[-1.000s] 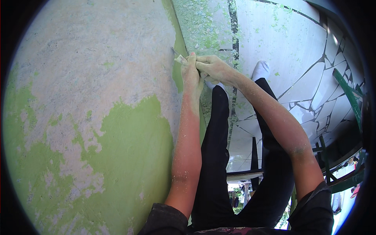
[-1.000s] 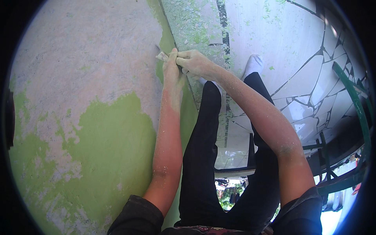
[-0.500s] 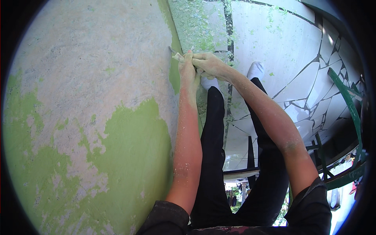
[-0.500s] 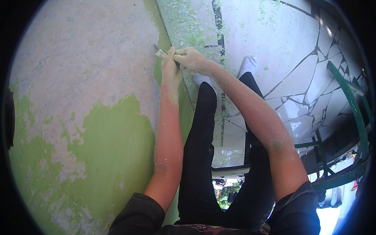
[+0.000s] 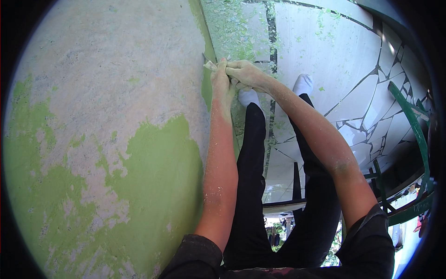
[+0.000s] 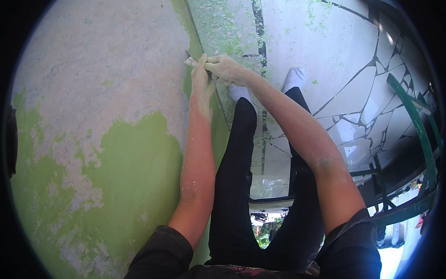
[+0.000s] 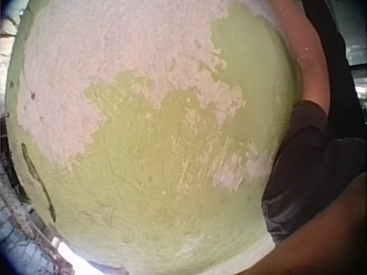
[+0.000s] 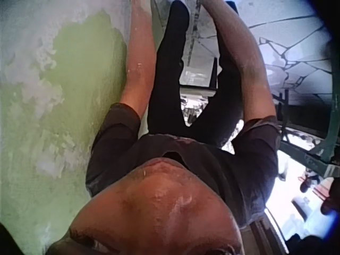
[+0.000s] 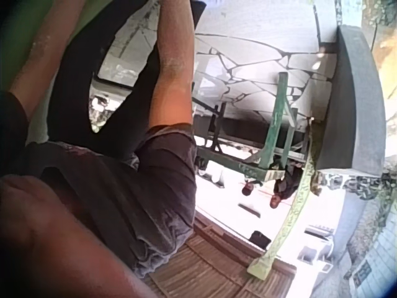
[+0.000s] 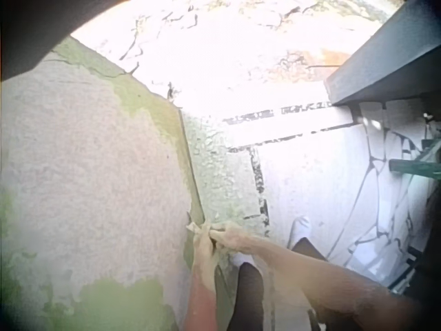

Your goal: The person scrapes peeling paint from an exterior wall using a metal putty knife.

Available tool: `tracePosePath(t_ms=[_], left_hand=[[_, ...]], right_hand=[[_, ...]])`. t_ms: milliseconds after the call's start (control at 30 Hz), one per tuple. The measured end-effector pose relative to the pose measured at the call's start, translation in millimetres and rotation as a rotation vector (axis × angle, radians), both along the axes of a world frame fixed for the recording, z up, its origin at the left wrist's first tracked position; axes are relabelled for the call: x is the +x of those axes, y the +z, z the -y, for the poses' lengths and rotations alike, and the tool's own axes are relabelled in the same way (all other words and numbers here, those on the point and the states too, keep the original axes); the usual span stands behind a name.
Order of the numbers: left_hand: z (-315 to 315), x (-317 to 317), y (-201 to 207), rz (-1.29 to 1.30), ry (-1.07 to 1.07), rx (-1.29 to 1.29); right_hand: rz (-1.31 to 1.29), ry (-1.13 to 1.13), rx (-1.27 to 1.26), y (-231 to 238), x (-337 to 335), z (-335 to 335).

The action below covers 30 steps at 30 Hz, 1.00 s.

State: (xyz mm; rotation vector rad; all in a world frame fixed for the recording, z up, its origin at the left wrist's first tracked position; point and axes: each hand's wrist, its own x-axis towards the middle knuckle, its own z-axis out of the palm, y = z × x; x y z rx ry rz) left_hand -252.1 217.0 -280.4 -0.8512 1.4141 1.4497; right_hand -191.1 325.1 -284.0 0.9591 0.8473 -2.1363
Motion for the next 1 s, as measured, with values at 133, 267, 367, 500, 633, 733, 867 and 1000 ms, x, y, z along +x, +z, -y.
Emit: tracePosePath(t_ms=[133,267,367,500,633,733,867,1000], left_hand=[[9.3,7.9,8.8,-0.065,0.007,-0.028],[-9.3,2.9,-27.5,0.013,0.012,-0.005],[12.2,4.2,-17.1,-0.019,0.044,0.031],[3.1,-10.0,-16.4,-0.027,-0.001,-0.013],[7.6,-30.3,-61.1,-0.033,-0.065,0.054],[2.1,7.3,-39.8,-0.053,-0.012,-0.046],[1.2,-0.9,-42.2,-0.097,0.018,-0.048],[-0.8,-48.7,-98.1,-0.014,-0.122,-0.004]], right_hand=[[-0.019,0.021,0.011,20.4,4.1,0.0],[-0.062,0.024,0.147,-43.7,6.7,3.0],[-0.060,0.047,0.162,-12.5,5.0,13.3],[-0.049,0.020,0.129,-12.0,-6.9,6.8],[-0.025,-0.001,0.193,-35.4,-25.2,2.5],[-0.032,-0.001,0.114,-30.8,13.1,6.2],[-0.050,0.014,0.081,-32.4,1.0,4.9],[-0.036,-0.091,0.138,-69.6,-32.7,4.8]])
